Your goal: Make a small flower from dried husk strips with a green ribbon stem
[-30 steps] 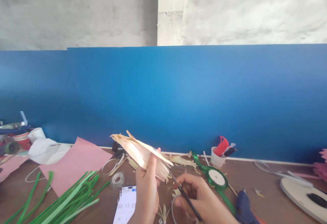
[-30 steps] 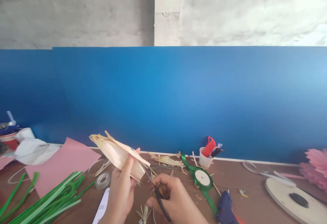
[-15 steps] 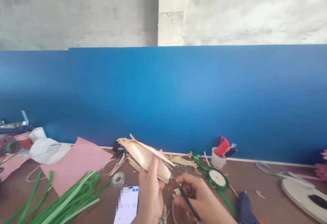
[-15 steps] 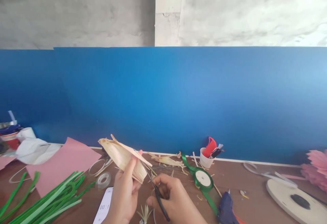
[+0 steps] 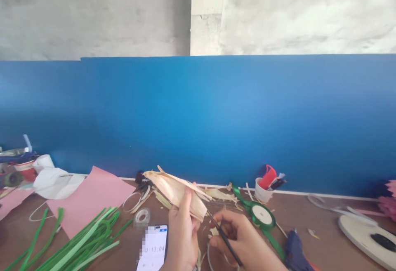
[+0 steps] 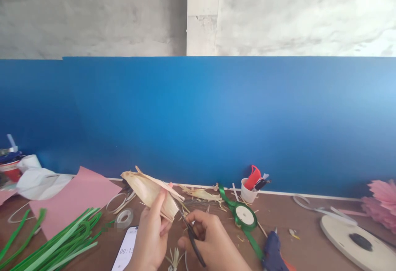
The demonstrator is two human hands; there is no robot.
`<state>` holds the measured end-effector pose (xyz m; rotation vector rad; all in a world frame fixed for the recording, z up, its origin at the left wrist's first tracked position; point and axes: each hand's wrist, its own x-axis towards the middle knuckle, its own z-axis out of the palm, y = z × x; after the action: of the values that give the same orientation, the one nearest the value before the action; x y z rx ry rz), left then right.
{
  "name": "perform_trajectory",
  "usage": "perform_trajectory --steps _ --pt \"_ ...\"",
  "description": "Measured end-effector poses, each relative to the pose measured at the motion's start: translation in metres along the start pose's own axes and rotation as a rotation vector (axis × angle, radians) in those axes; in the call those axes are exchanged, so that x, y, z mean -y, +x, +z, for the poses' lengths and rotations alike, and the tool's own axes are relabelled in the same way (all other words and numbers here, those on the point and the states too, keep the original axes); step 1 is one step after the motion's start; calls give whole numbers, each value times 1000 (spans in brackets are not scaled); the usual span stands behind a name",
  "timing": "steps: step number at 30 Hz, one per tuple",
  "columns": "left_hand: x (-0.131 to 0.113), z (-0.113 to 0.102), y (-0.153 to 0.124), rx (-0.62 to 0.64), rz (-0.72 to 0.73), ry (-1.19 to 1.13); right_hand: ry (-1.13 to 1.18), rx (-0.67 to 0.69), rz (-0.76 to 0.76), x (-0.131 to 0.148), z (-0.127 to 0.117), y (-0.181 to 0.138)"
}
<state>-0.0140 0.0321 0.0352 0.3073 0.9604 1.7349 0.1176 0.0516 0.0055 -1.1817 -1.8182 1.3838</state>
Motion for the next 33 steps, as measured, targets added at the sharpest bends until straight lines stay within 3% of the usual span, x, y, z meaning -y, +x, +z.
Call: perform_trajectory --steps 6,11,14,16,19,22,28,33 --pt "5 -8 10 27 3 38 1 22 22 -5 -2 0" --pt "-2 -11 19 -1 25 28 -41 119 63 -1 -25 -11" --pt "-4 -13 21 9 -41 -41 17 161 49 6 -34 -15" --pt "-2 -12 20 20 -123 -82 163 83 -25 9 -30 -12" --pt "6 -9 14 6 -202 -79 369 -191 -195 9 -11 -3" --pt "14 -6 6 8 -238 -53 435 -343 -281 6 8 5" --pt "23 -6 1 75 -238 8 545 -433 -238 1 15 7" --pt "25 -8 2 17 -202 27 553 -439 -186 3 12 9"
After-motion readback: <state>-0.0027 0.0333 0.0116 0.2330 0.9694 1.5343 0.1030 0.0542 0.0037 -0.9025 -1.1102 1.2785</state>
